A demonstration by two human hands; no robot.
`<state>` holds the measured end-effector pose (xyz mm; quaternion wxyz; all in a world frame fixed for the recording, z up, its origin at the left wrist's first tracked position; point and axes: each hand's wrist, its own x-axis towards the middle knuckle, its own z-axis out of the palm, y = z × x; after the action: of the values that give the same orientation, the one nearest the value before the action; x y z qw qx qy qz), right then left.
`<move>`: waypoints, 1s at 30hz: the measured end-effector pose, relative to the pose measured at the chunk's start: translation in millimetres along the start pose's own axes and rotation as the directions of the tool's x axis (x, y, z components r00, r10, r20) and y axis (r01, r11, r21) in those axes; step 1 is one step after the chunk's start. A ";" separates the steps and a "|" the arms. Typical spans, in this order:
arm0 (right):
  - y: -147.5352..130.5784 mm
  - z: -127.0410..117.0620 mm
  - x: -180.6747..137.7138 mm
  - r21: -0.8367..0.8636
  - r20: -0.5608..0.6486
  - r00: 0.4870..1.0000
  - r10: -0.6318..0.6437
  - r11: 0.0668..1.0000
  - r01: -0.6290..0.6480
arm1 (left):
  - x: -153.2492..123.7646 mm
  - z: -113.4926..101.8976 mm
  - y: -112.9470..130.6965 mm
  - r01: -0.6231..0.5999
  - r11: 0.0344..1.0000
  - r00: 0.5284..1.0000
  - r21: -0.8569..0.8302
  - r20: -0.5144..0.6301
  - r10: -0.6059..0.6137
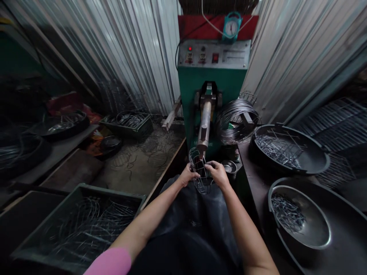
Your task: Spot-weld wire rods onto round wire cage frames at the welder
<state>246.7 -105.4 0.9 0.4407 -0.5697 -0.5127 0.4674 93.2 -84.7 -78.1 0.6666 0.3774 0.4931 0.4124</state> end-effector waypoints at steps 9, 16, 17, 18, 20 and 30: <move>-5.1 -1.2 -2.0 -0.005 -0.032 0.999 0.003 1.000 -0.003 | -4.1 4.8 -3.7 -0.066 0.998 0.990 0.020 -0.122 0.068; -8.0 8.1 5.5 -0.006 -0.042 0.999 -0.008 1.000 0.007 | -4.8 -6.1 8.4 0.073 0.997 0.997 0.019 0.017 -0.073; -7.2 8.9 4.4 0.003 -0.043 0.999 -0.006 1.000 0.006 | -5.1 -6.1 8.5 0.060 0.998 0.998 0.010 0.012 -0.060; -5.4 9.0 1.9 0.023 -0.040 0.999 -0.001 1.000 0.002 | -5.5 -6.0 8.3 0.040 0.999 0.999 0.000 0.009 -0.040; 1.5 7.0 -8.1 0.074 -0.018 1.000 0.008 0.997 -0.007 | -6.1 -5.5 7.2 0.012 1.000 1.000 -0.016 0.012 -0.012; 18.8 0.2 -35.9 0.085 0.012 1.000 0.001 0.996 -0.002 | 0.2 -3.7 3.5 0.054 0.996 0.998 -0.073 0.019 -0.052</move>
<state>248.4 -142.7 -14.8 0.4613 -0.5478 -0.4946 0.4924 89.1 -82.9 -75.8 0.6949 0.3430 0.4818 0.4091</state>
